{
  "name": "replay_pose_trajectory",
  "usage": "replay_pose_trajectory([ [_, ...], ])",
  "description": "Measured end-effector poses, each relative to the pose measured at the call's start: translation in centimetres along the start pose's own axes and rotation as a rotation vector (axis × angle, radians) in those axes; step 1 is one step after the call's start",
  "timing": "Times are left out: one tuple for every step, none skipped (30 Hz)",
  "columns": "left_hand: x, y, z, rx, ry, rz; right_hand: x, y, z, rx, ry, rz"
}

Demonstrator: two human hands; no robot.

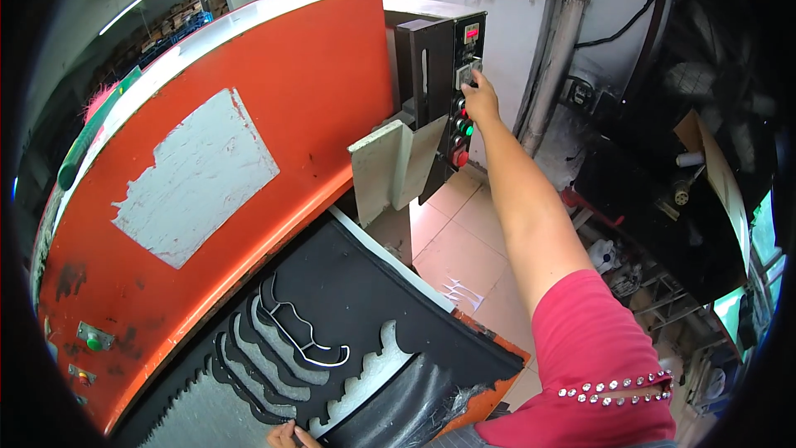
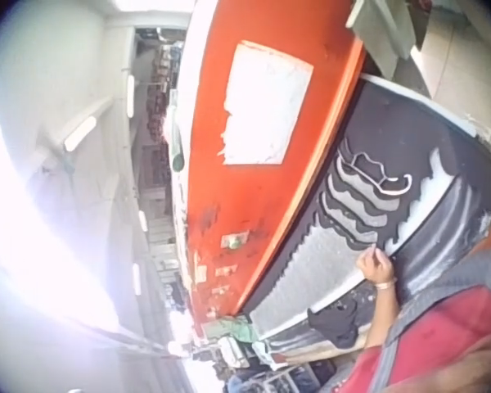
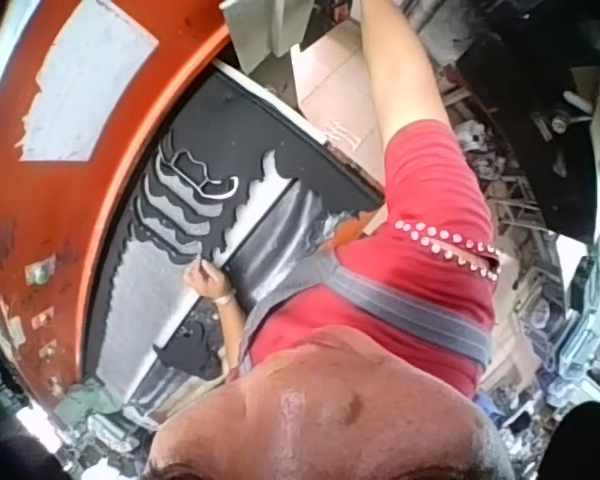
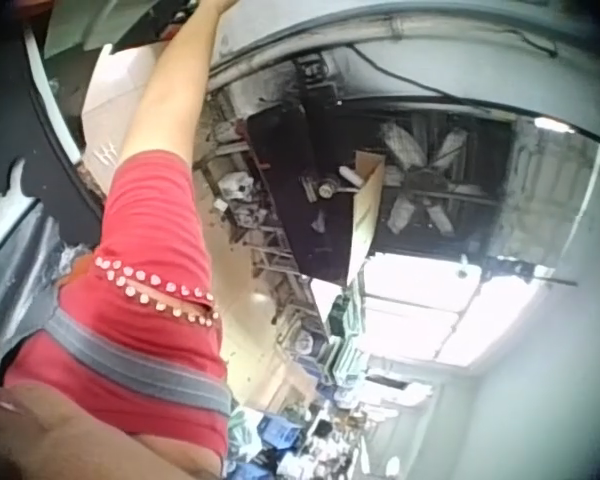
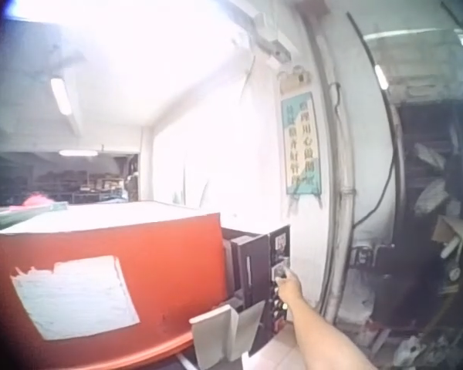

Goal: Cutting shoe components from a synthetic material sheet using a hydraulic die-cutting machine and metal dies.

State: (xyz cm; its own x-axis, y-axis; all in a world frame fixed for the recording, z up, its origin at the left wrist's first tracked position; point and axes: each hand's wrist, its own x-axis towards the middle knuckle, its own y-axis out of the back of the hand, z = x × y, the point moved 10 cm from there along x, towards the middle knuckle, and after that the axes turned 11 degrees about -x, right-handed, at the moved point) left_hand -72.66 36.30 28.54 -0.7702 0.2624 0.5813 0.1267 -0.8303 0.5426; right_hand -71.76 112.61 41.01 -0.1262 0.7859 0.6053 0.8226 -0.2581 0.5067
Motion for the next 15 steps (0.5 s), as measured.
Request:
replay_pose_trajectory([
  [0.0, 0.0, 0.3, 0.029, -0.030, 0.015, 0.0, -0.5, -0.2, 0.020, -0.009, -0.035],
  [-0.2, 0.0, 0.2, 0.039, -0.033, 0.011, -0.1, -0.8, -0.5, 0.025, -0.017, -0.041],
  [-0.3, -0.3, 0.1, 0.053, -0.020, 0.007, 0.4, -0.4, 0.0, 0.039, -0.025, -0.021],
  [-0.4, -0.5, -0.1, 0.068, -0.006, 0.004, 0.9, -0.2, 0.5, 0.054, -0.033, -0.001],
  [-0.4, -0.7, -0.1, 0.084, -0.008, -0.006, 1.3, 0.1, 0.8, 0.062, -0.049, 0.032],
  [-0.4, -0.7, 0.0, 0.089, -0.006, -0.006, 1.2, -0.1, 0.7, 0.064, -0.050, 0.027],
  [-0.3, -0.7, 0.1, 0.096, 0.001, -0.008, 1.2, -0.2, 0.8, 0.099, -0.069, 0.028],
  [-0.4, -0.7, 0.1, 0.103, 0.009, -0.011, 1.2, -0.3, 0.8, 0.134, -0.088, 0.030],
  [-0.4, -0.7, 0.0, 0.104, 0.010, -0.010, 1.3, -0.1, 1.0, 0.134, -0.104, 0.046],
  [-0.4, -0.7, -0.1, 0.091, 0.008, -0.003, 1.4, -0.2, 0.9, 0.135, -0.103, 0.045],
  [-0.5, -0.6, -0.2, 0.077, 0.007, 0.004, 1.5, -0.3, 0.8, 0.129, -0.100, 0.042],
  [-0.6, -0.6, -0.3, 0.076, 0.009, 0.004, 1.6, -0.4, 0.9, 0.121, -0.097, 0.040],
  [-0.6, -0.6, -0.4, 0.098, 0.000, -0.001, 1.6, -0.5, 1.0, 0.120, -0.095, 0.039],
  [-0.6, -0.7, -0.4, 0.119, -0.009, -0.006, 1.7, -0.6, 1.0, 0.146, -0.090, 0.039],
  [-0.6, -0.6, -0.5, 0.120, -0.006, -0.006, 1.6, -0.7, 1.0, 0.171, -0.086, 0.037],
])
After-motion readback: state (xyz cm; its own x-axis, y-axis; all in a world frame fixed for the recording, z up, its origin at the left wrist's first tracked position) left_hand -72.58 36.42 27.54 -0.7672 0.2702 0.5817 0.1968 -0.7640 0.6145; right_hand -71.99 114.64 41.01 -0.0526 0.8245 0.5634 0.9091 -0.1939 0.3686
